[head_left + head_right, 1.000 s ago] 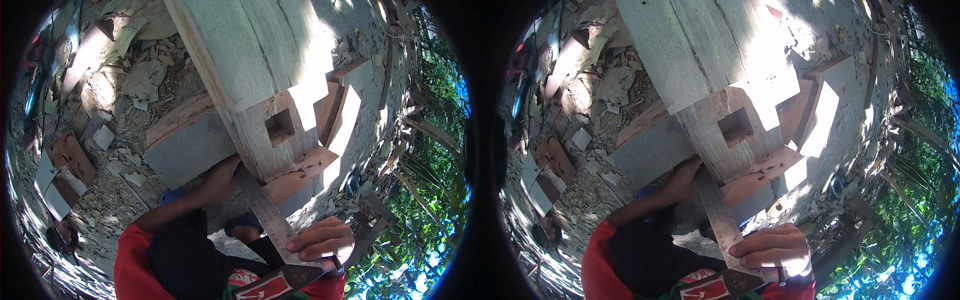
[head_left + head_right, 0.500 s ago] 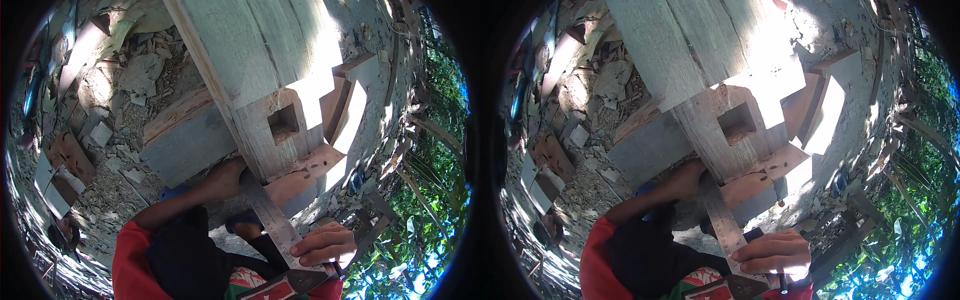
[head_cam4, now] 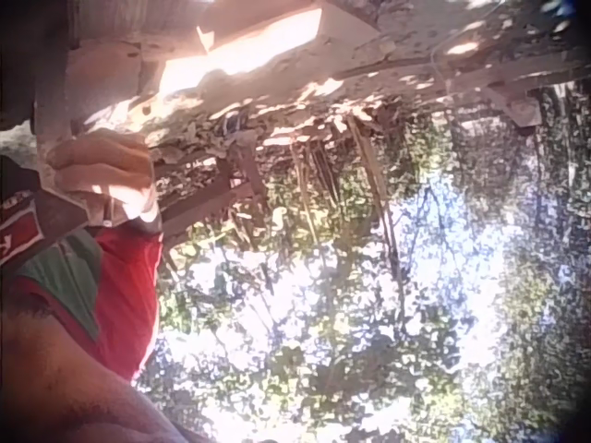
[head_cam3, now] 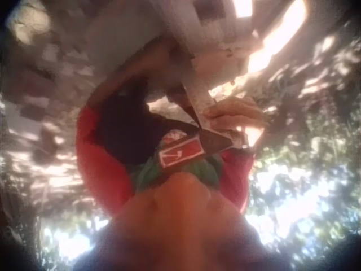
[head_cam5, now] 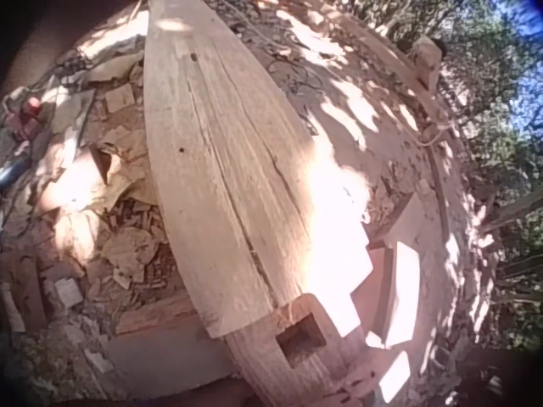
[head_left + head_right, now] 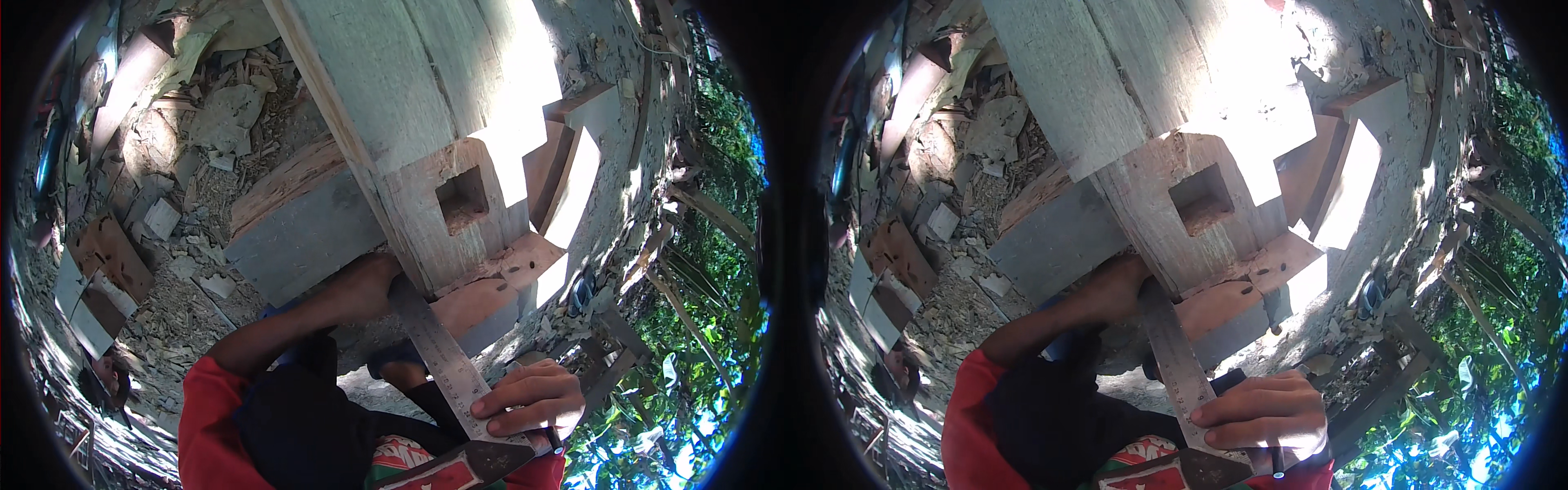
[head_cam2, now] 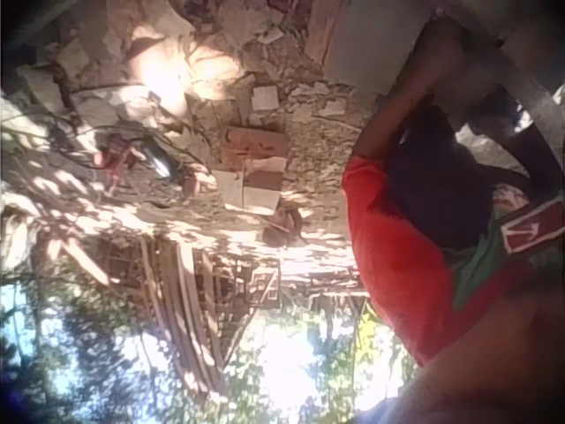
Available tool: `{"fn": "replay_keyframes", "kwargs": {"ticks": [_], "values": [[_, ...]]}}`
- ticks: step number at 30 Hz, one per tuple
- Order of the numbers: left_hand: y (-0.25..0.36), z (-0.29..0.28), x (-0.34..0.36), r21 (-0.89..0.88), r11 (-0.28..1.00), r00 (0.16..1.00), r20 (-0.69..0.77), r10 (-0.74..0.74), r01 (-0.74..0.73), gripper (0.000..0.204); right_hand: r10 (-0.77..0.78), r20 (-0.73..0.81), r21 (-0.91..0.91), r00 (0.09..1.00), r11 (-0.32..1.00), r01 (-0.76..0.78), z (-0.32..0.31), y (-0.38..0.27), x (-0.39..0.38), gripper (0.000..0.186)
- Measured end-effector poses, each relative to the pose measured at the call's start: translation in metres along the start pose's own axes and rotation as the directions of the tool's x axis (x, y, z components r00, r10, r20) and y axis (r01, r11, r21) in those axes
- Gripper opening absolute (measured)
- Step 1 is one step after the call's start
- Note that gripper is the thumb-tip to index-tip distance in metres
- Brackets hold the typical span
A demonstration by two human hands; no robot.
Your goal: The person measures a wooden beam with a square and pencil, then uses a circular saw and an electric planer to shape the wood outdoors.
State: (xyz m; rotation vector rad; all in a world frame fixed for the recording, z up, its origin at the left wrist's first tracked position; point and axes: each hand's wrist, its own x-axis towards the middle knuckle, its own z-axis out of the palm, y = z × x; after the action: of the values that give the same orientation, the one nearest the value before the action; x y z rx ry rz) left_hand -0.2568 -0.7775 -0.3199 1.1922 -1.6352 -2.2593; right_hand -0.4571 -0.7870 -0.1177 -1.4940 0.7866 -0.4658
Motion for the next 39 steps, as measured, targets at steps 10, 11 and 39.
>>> {"fn": "replay_keyframes", "kwargs": {"ticks": [10,11,39], "values": [[-0.005,0.006,0.000,0.068,0.998,0.999,-0.036,0.000,0.003,0.062,0.028,-0.032,-0.034,0.999,0.999,-0.029,0.007,-0.005,0.005,0.034],[-0.005,0.006,-0.001,0.065,0.996,0.994,-0.088,0.068,-0.062,0.055,0.037,-0.040,-0.040,0.999,0.998,-0.038,0.008,-0.006,0.004,0.034],[-0.004,0.004,-0.002,-0.070,0.983,0.969,-0.192,0.157,-0.173,0.046,0.136,-0.072,-0.149,0.988,0.978,-0.145,0.011,-0.020,0.011,0.021]]}}
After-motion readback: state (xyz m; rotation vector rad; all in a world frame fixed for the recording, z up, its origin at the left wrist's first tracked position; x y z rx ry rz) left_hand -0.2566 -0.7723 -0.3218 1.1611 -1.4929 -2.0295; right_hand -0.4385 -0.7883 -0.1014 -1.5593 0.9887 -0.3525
